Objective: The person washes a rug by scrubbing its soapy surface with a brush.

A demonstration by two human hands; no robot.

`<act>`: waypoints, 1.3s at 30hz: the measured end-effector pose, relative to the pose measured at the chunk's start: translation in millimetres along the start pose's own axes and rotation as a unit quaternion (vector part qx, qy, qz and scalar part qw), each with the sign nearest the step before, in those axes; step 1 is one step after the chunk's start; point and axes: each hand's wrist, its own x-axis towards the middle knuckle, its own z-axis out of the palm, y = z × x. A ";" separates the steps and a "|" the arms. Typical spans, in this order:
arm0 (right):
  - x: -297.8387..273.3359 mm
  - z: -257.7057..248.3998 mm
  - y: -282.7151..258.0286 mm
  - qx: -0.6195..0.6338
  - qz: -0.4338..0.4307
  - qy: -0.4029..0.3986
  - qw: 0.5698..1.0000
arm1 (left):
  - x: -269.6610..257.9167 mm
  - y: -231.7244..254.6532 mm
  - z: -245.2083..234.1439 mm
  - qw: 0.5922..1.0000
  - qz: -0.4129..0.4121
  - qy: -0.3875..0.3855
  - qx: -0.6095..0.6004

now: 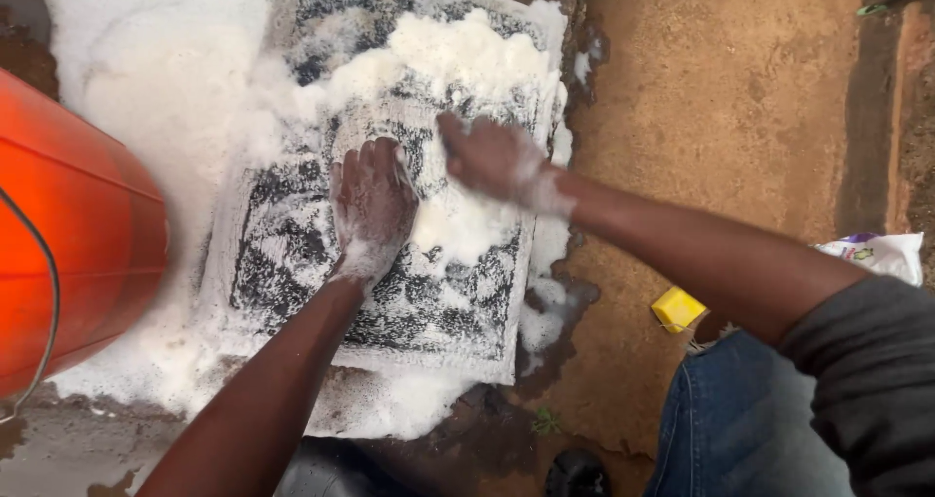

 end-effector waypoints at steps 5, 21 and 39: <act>28.6 -0.8 11.7 -0.044 0.021 0.054 0.997 | -0.2 9.5 -9.8 1.000 0.003 0.015 -0.005; 59.9 4.7 -2.5 0.001 -0.010 0.083 0.997 | -1.2 -20.3 17.9 0.987 -0.107 0.010 -0.119; 73.4 0.0 -23.9 -0.024 -0.030 0.053 0.998 | -0.1 -21.0 -1.5 0.943 -0.141 0.050 -0.296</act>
